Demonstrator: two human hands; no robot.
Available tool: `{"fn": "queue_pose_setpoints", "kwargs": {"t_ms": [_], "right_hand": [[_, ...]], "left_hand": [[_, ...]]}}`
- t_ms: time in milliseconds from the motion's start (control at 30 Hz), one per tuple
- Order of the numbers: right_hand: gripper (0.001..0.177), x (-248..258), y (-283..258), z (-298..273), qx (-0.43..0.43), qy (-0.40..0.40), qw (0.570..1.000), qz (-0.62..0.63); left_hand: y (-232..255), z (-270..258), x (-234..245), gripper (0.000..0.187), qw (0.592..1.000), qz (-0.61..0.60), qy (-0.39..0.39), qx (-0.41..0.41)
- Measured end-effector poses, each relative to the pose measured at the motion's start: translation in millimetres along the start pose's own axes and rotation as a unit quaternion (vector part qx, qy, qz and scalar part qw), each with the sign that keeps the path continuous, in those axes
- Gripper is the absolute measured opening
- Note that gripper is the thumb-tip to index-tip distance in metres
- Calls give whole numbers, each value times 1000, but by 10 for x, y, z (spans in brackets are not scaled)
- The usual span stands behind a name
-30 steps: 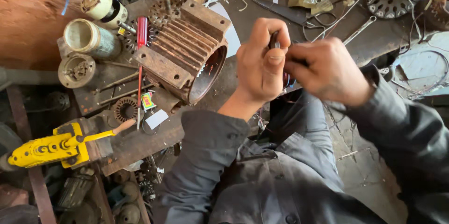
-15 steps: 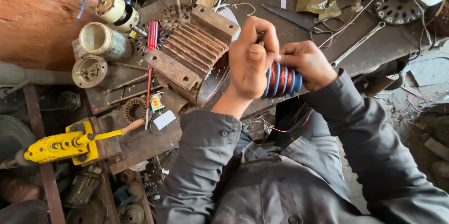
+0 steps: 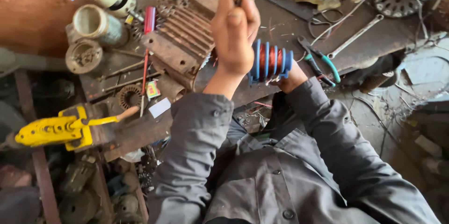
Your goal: The person winds copper wire around a blue plastic bobbin held in their left hand. They use a metal rod to assist in guiding the wire and maintain tension while wrapping it tightly. The person continues this repetitive winding process throughout the clip.
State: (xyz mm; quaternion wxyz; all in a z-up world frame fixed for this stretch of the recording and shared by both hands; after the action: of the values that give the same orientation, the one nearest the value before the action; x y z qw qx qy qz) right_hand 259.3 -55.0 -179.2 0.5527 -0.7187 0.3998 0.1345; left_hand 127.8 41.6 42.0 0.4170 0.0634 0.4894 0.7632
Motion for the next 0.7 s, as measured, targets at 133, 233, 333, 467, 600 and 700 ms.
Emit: {"fn": "queue_pose_setpoints", "kwargs": {"t_ms": [133,233,333,467,600,700], "right_hand": [[12,-48,177,-163,-42,47,997,-34],[9,-176,146,-507,-23,89,980,-178],[17,-625,-91,-1080,213,68,809,-544],[11,-1291,-600,-1673,292,12,682,-671],[3,-1641,-1190,-1699,358,-40,564,-743],[11,-1670,-1510,-1431,393,-58,482,-781]], "left_hand": [[-67,108,84,58,997,50,44,-28],[-104,101,117,57,992,92,73,-47],[-117,61,24,53,981,159,82,-71],[-51,-18,-81,48,974,207,66,-64],[14,-51,-177,46,980,191,39,-51],[53,-75,-215,47,983,176,17,-45]]}}
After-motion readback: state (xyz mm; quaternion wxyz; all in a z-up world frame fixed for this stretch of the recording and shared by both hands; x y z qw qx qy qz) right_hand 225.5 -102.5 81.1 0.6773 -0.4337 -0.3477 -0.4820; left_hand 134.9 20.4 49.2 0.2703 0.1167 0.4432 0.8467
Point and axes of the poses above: each hand's wrist, its own z-axis towards the middle knuckle, its own x-axis out of the back of the hand, y = z × x, the point moved 3 cm from there along z, towards the middle knuckle, and after that the axes turned 2 degrees about x, right-handed, at the moved point
